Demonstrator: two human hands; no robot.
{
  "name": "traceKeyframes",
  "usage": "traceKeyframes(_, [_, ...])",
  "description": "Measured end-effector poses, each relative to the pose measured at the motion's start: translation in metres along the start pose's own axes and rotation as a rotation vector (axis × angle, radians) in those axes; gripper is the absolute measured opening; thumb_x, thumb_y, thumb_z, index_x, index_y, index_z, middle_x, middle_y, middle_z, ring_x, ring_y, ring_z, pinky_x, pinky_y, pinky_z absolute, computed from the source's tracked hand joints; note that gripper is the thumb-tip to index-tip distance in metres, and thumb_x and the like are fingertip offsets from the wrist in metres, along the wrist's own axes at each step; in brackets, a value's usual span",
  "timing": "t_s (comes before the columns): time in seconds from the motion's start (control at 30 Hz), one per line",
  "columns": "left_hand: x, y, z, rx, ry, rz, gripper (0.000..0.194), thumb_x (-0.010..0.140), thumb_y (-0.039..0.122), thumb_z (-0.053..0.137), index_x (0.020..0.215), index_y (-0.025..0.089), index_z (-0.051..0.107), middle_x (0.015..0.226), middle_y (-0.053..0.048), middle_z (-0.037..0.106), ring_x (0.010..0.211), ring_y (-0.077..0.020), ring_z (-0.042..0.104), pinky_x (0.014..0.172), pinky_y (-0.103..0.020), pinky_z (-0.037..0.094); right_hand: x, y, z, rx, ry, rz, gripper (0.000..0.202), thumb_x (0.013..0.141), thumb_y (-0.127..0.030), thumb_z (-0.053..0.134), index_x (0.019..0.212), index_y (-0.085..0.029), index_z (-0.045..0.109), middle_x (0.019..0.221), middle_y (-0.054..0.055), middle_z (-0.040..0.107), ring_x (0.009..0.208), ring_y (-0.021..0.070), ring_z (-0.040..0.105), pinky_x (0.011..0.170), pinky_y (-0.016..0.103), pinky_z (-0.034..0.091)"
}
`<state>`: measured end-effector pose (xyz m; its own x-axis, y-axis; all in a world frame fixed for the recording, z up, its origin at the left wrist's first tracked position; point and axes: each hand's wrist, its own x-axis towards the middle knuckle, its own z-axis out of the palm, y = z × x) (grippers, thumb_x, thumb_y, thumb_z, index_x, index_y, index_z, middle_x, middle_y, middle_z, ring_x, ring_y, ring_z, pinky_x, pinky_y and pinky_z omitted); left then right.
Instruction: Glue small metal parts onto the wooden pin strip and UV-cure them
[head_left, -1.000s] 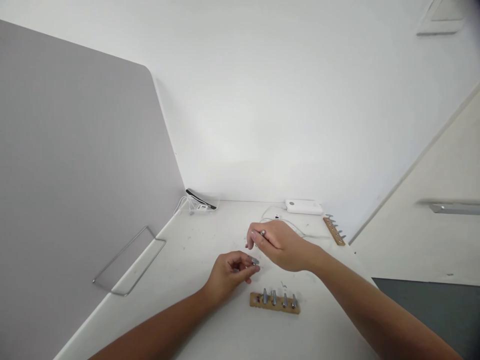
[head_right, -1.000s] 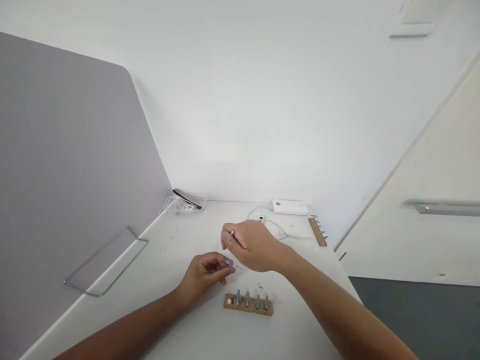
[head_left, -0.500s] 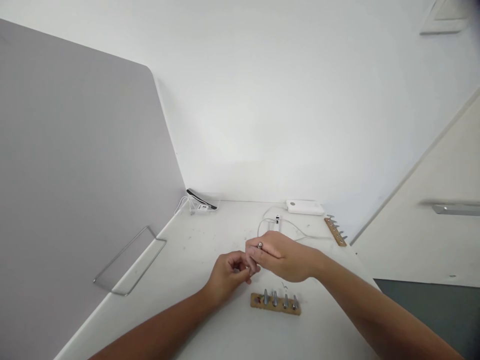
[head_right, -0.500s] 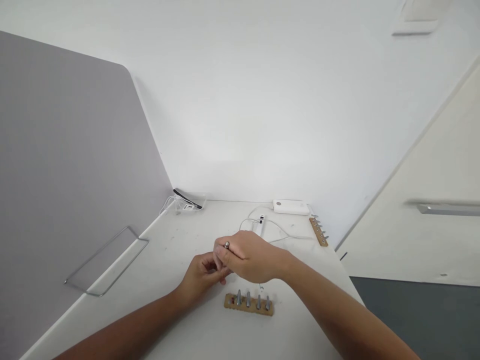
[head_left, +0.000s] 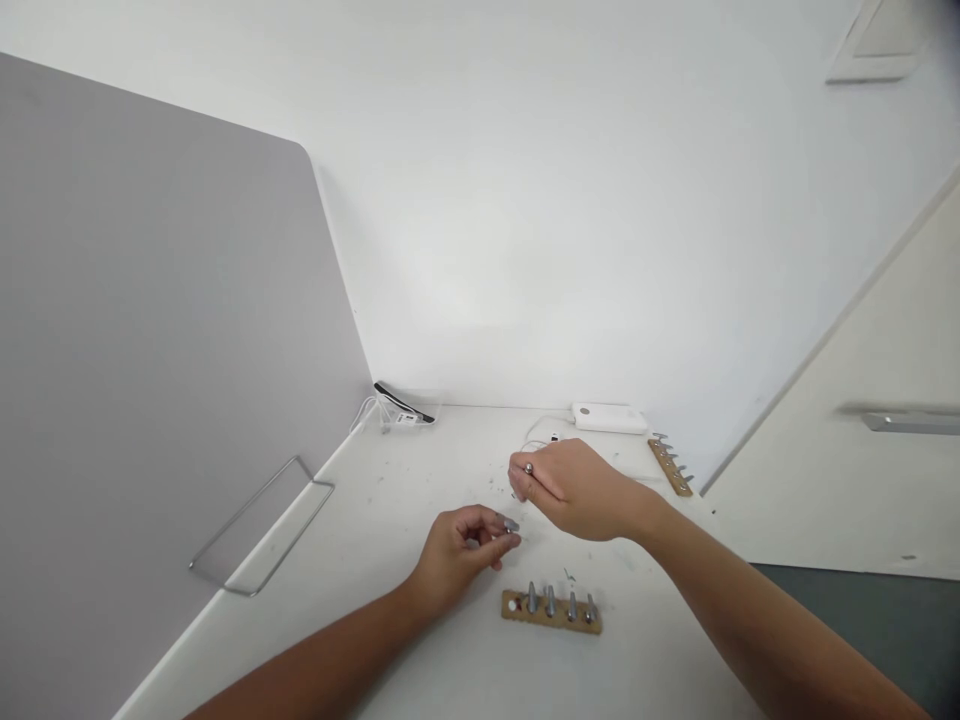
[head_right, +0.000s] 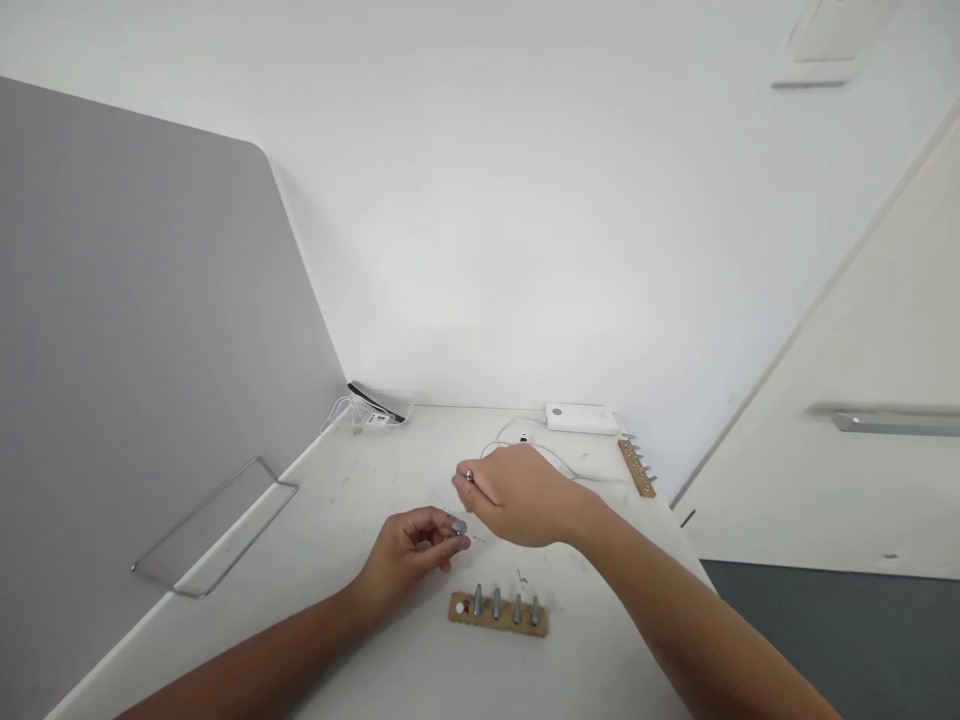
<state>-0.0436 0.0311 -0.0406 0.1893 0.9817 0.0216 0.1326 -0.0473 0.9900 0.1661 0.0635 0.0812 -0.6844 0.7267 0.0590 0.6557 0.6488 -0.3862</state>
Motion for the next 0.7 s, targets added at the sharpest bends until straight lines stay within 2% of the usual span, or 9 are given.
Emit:
traceKeyframes(0.13, [0.000,0.004,0.000,0.006,-0.038,0.012,0.029,0.076,0.042,0.082,0.074,0.016,0.072,0.071,-0.003,0.070,0.057,-0.0131,0.059,0.057,-0.025,0.051,-0.004,-0.007,-0.005,0.190,-0.193,-0.066,0.047,0.109,-0.034,0.034,0.076,-0.020,0.064,0.062,-0.001,0.058,0.058,0.0143,0.051,0.060,0.027,0.036])
traceKeyframes(0.23, [0.000,0.003,-0.001,0.029,-0.062,0.040,0.031,0.079,0.043,0.079,0.069,0.017,0.069,0.069,-0.003,0.069,0.061,-0.0146,0.060,0.059,-0.025,0.052,-0.002,-0.013,-0.004,0.343,-0.227,-0.093,0.043,0.110,-0.035,0.033,0.083,-0.020,0.064,0.060,-0.003,0.059,0.057,0.0129,0.053,0.060,0.026,0.039])
traceKeyframes(0.33, [0.000,0.000,-0.002,0.049,-0.043,0.032,0.031,0.079,0.042,0.081,0.068,0.016,0.068,0.063,0.000,0.064,0.057,-0.0136,0.060,0.058,-0.024,0.050,0.001,-0.014,0.001,0.439,-0.151,-0.070,0.036,0.110,-0.034,0.035,0.091,-0.021,0.063,0.065,-0.003,0.064,0.061,0.0133,0.059,0.064,0.026,0.042])
traceKeyframes(0.53, [0.001,-0.006,0.000,0.019,-0.004,0.011,0.026,0.074,0.038,0.086,0.081,0.015,0.076,0.068,0.000,0.067,0.054,-0.0119,0.059,0.057,-0.024,0.051,0.005,-0.002,0.007,0.238,0.123,0.018,0.031,0.109,-0.031,0.037,0.102,-0.023,0.066,0.069,-0.002,0.065,0.065,0.0147,0.058,0.065,0.027,0.037])
traceKeyframes(0.6, [0.001,-0.006,0.000,0.009,-0.003,0.006,0.026,0.074,0.038,0.086,0.081,0.015,0.077,0.069,-0.001,0.067,0.055,-0.0117,0.059,0.056,-0.024,0.051,0.004,0.003,0.006,0.151,0.138,0.025,0.034,0.109,-0.034,0.037,0.098,-0.023,0.067,0.068,-0.002,0.064,0.064,0.0149,0.056,0.064,0.027,0.034])
traceKeyframes(0.7, [0.000,-0.003,0.000,0.011,0.002,0.006,0.026,0.073,0.038,0.086,0.080,0.015,0.076,0.067,0.000,0.066,0.055,-0.0121,0.058,0.057,-0.025,0.051,0.002,0.006,0.001,0.088,0.067,0.020,0.042,0.110,-0.037,0.035,0.086,-0.022,0.066,0.062,-0.002,0.061,0.058,0.0146,0.051,0.061,0.028,0.033])
